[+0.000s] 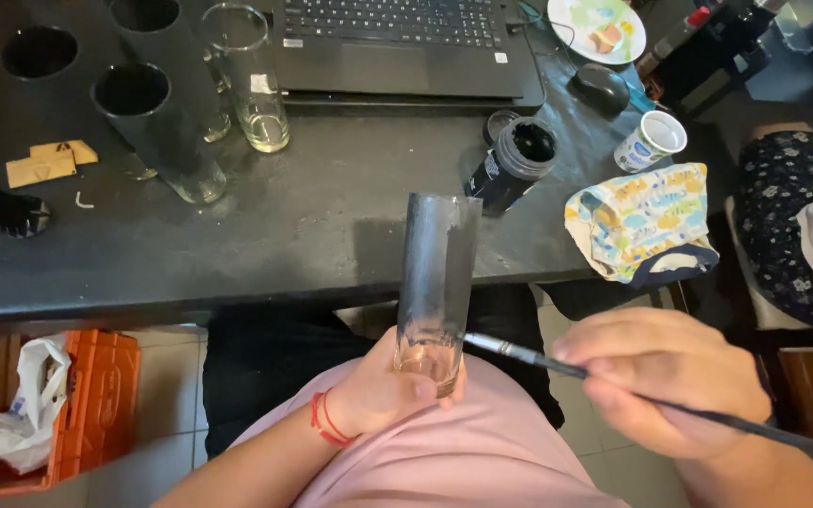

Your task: Painting the exterior of a tall cylindrical glass with black paint using a brush

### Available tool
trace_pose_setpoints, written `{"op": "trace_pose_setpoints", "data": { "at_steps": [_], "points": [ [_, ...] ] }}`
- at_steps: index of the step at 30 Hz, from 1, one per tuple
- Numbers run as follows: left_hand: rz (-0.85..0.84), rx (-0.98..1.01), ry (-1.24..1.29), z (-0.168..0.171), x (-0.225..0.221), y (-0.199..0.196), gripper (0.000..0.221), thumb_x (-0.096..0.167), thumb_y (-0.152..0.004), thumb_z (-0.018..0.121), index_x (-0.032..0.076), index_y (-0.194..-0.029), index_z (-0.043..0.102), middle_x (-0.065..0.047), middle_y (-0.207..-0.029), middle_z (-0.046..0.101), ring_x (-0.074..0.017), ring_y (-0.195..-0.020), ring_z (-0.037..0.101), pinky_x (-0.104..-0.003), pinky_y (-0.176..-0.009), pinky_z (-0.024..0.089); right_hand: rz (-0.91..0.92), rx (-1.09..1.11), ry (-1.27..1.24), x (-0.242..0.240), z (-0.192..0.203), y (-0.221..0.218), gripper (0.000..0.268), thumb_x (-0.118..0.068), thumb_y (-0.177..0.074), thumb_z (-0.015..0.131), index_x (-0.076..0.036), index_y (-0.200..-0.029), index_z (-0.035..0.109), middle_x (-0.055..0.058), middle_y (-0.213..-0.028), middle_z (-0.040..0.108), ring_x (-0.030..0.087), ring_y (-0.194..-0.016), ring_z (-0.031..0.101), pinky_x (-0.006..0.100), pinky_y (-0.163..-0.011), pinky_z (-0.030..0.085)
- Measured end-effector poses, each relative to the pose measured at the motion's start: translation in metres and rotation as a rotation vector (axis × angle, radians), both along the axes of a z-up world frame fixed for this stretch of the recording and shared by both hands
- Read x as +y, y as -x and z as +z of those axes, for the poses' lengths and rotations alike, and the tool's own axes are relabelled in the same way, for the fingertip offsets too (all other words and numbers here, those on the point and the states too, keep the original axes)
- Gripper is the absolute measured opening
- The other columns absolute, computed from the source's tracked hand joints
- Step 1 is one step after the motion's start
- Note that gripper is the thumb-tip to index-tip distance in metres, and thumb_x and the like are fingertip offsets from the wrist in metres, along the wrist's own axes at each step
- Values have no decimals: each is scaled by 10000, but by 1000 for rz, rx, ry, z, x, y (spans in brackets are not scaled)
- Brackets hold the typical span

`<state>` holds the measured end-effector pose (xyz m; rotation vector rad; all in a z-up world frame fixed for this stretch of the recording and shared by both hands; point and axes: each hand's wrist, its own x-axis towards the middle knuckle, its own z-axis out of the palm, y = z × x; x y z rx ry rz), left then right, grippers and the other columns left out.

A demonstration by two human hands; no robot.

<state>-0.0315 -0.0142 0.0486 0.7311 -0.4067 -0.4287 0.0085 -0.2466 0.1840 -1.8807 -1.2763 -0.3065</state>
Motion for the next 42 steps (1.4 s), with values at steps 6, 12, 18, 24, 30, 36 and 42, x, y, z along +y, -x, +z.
{"op": "trace_pose_setpoints", "data": {
  "at_steps": [6,12,18,24,30,36,42],
  "points": [
    [-32,43,60,-11,-1,3,476,438,-750,815,16,-841,614,-127,-783,640,-164,-635,570,-275,-632,440,-151,-110,-239,-17,-17,-12,87,-23,-852,596,22,-912,552,250,-866,670,319,-768,773,356,-701,687],
    [-41,90,38,-18,0,2,458,415,-732,822,5,-860,661,-110,-803,659,-154,-654,599,-275,-655,511,32,25,-3,-1,-7,4,71,-97,-845,612,-31,-855,589,160,-869,717,271,-690,769,353,-675,704],
    [58,-48,-282,12,4,2,101,133,-666,539,38,-649,570,-53,-665,566,-127,-645,509,-251,-638,391,-105,-149,-109,-21,-13,-14,137,13,-842,599,55,-968,563,332,-965,663,327,-820,773,355,-742,678],
    [192,120,-342,15,0,6,333,37,-686,569,176,-651,269,73,-624,274,-58,-590,243,-241,-548,172,-11,-118,203,-1,1,14,60,-92,-859,613,-83,-911,584,105,-921,724,247,-805,790,329,-711,668],
    [261,134,-386,18,-4,8,314,11,-692,652,153,-663,374,63,-631,379,-71,-589,323,-237,-562,258,-184,-74,71,0,7,17,103,-54,-782,643,37,-819,612,240,-908,705,281,-775,776,323,-734,684],
    [333,176,-772,36,2,7,361,113,-666,684,174,-636,329,94,-585,351,-73,-570,311,-266,-555,282,-187,-48,141,1,11,22,76,-45,-782,652,16,-809,615,196,-902,723,253,-804,781,328,-778,684],
    [350,294,-1124,48,2,3,294,296,-619,735,188,-707,477,98,-628,502,-83,-613,453,-272,-606,403,-52,-149,221,8,-2,22,83,-80,-834,637,-36,-849,569,144,-896,715,268,-718,730,318,-675,644]
  ]
}}
